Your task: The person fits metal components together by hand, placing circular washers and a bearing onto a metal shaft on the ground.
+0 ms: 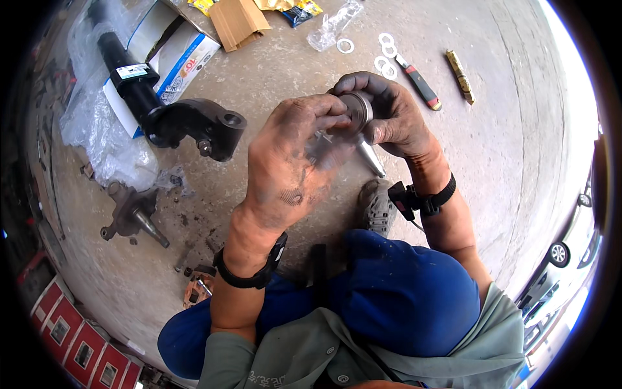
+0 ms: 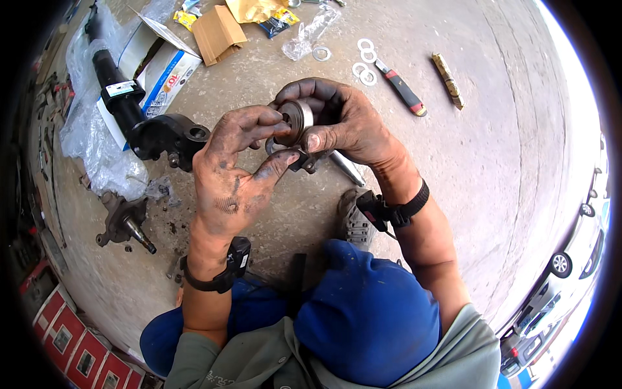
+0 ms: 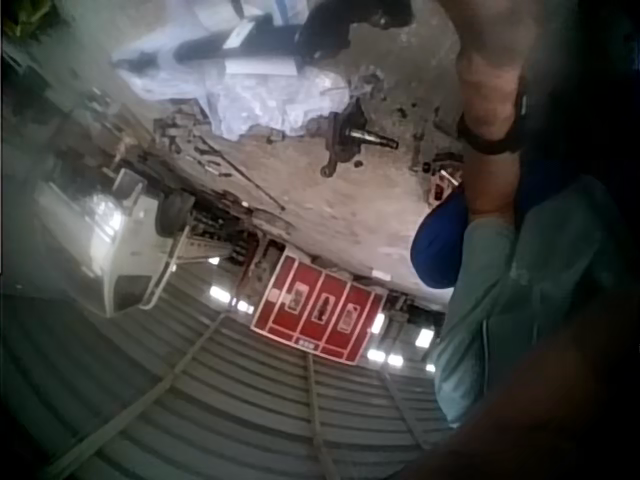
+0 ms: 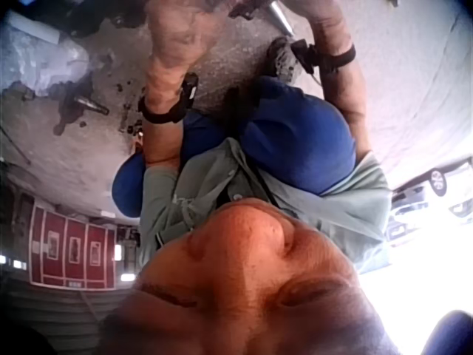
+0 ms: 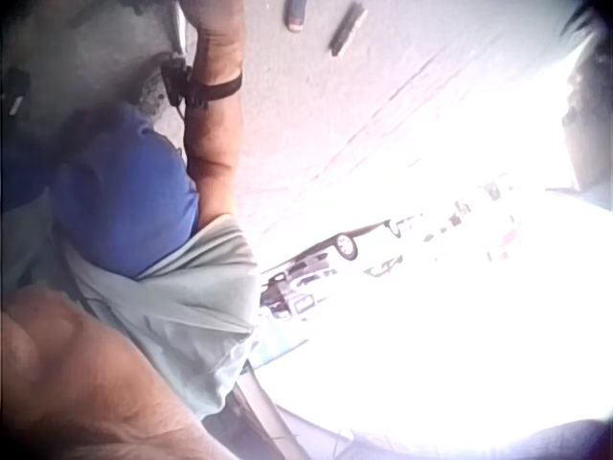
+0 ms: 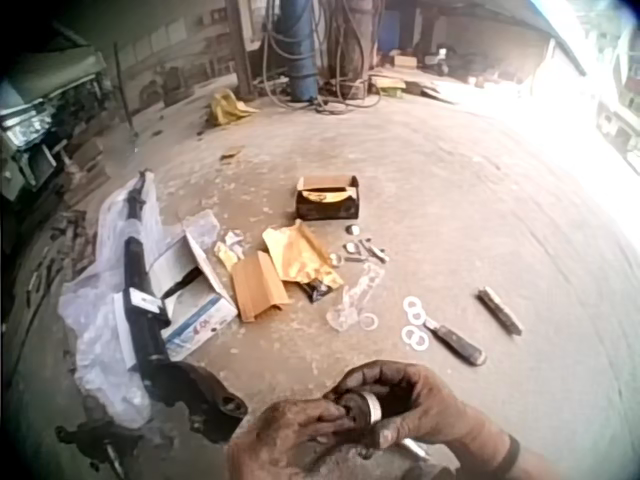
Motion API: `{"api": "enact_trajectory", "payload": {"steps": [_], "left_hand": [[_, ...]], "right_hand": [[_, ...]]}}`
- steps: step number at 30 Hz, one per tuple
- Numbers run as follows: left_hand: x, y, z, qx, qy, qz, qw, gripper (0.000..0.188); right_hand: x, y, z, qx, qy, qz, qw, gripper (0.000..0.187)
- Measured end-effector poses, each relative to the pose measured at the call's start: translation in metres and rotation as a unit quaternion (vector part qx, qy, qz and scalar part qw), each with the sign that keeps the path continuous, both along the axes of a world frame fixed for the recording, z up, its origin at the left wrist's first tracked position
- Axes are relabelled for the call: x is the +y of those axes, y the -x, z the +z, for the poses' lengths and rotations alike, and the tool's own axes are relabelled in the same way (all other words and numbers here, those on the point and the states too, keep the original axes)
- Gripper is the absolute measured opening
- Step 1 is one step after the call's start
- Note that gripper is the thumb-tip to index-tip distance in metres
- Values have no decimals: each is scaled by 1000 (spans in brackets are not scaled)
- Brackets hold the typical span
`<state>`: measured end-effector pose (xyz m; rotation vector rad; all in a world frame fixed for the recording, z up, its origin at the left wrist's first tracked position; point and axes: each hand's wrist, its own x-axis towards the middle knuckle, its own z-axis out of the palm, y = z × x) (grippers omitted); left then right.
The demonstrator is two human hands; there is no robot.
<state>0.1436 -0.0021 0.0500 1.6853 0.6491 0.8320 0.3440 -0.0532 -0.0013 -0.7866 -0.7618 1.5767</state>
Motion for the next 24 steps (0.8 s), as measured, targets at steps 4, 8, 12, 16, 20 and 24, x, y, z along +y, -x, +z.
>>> {"api": "enact_trajectory", "payload": {"steps": [4, 8, 12, 16, 20, 24], "left_hand": [[1, 1, 0, -18, 17, 28, 999, 36], [6, 5, -8, 8, -62, 79, 995, 33], [5, 0, 5, -52, 100, 144, 983, 29], [10, 5, -1, -107, 104, 170, 974, 36], [10, 5, 2, -95, 93, 178, 975, 34], [5, 3, 8, -51, 56, 182, 980, 40]], "right_hand": [[2, 6, 8, -15, -6, -22, 1000, 69], [1, 10, 19, -30, 20, -43, 998, 61], [-2, 12, 20, 44, 32, -41, 998, 60], [-5, 12, 14, 143, 36, -34, 989, 63], [-6, 12, 10, 145, 28, -40, 988, 62], [-7, 14, 14, 161, 41, -34, 986, 56]]}}
